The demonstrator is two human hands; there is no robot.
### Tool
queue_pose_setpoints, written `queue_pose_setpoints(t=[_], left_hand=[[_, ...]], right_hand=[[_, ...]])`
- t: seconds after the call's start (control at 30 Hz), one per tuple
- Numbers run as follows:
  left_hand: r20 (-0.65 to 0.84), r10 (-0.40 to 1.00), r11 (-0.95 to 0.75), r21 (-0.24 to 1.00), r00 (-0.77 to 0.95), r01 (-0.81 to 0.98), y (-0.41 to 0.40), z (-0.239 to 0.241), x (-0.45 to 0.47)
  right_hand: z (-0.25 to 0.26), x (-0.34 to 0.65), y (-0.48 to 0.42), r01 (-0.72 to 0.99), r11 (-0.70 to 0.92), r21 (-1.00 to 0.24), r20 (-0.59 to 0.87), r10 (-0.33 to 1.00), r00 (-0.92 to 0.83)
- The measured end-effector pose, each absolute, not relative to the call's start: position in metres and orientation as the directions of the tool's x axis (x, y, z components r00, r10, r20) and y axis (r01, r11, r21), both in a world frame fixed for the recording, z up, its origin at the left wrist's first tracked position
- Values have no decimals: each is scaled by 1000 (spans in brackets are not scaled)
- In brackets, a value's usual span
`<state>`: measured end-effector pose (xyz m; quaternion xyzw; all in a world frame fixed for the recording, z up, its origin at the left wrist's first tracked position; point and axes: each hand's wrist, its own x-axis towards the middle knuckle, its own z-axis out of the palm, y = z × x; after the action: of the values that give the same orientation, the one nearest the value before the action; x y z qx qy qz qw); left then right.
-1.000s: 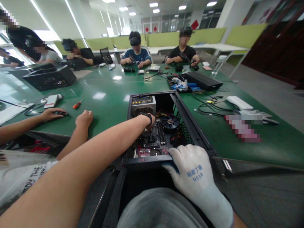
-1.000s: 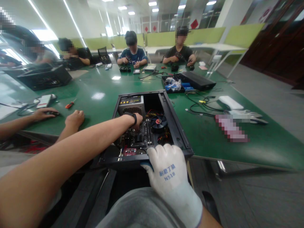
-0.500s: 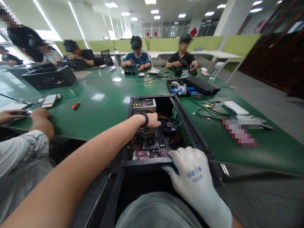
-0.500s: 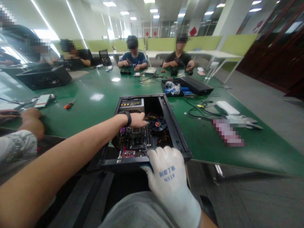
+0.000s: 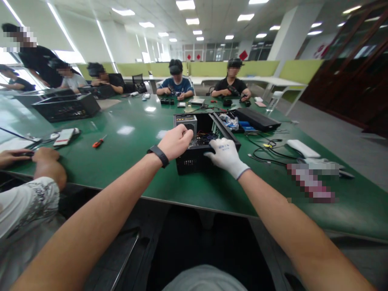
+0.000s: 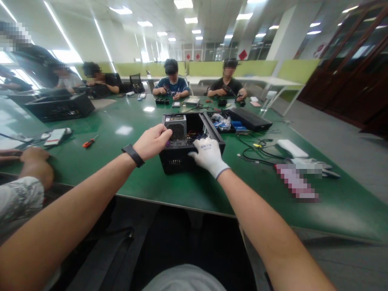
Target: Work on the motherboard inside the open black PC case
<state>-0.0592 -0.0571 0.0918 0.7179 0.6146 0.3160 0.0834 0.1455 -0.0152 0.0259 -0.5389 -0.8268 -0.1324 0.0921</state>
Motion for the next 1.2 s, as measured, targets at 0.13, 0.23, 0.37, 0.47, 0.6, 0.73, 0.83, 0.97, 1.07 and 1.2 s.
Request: queue_pose_setpoints(t=[0.13, 0.23, 0.37, 0.47, 0.6, 0.73, 0.83, 0.97, 1.07, 1.2], left_hand=[[366, 931, -222, 548, 8, 807, -57, 83, -71], [347, 938, -216, 564, 9, 797, -60, 73, -77], [307, 951, -209, 599, 19, 773, -63, 61, -83], [290, 957, -199, 626, 12, 754, -62, 55, -86], [271, 963, -176, 648, -9, 741, -62, 55, -87], [287, 958, -185, 674, -22, 716, -62, 63, -84], [277, 961, -185, 690, -20, 700, -62, 72, -78], [278, 958, -228, 596, 69, 770, -60, 82, -64], [234, 951, -291, 447, 204, 846, -59, 83, -52], [87, 942, -335, 209, 324, 919, -58, 77, -35]], right_hand=[[30, 128, 46, 928, 346, 138, 274, 887, -371], [32, 114, 81, 939, 311, 149, 259, 904, -340], [35, 99, 112, 943, 294, 154, 240, 915, -325], [37, 96, 120, 941, 299, 156, 237, 914, -330], [35, 100, 110, 934, 319, 158, 252, 902, -351], [28, 105, 77, 934, 325, 147, 279, 892, -355], [21, 111, 40, 931, 339, 135, 301, 881, -365], [17, 124, -22, 926, 355, 127, 325, 867, -377], [17, 135, -72, 919, 375, 124, 343, 853, -394], [16, 150, -133, 908, 403, 112, 352, 839, -416]])
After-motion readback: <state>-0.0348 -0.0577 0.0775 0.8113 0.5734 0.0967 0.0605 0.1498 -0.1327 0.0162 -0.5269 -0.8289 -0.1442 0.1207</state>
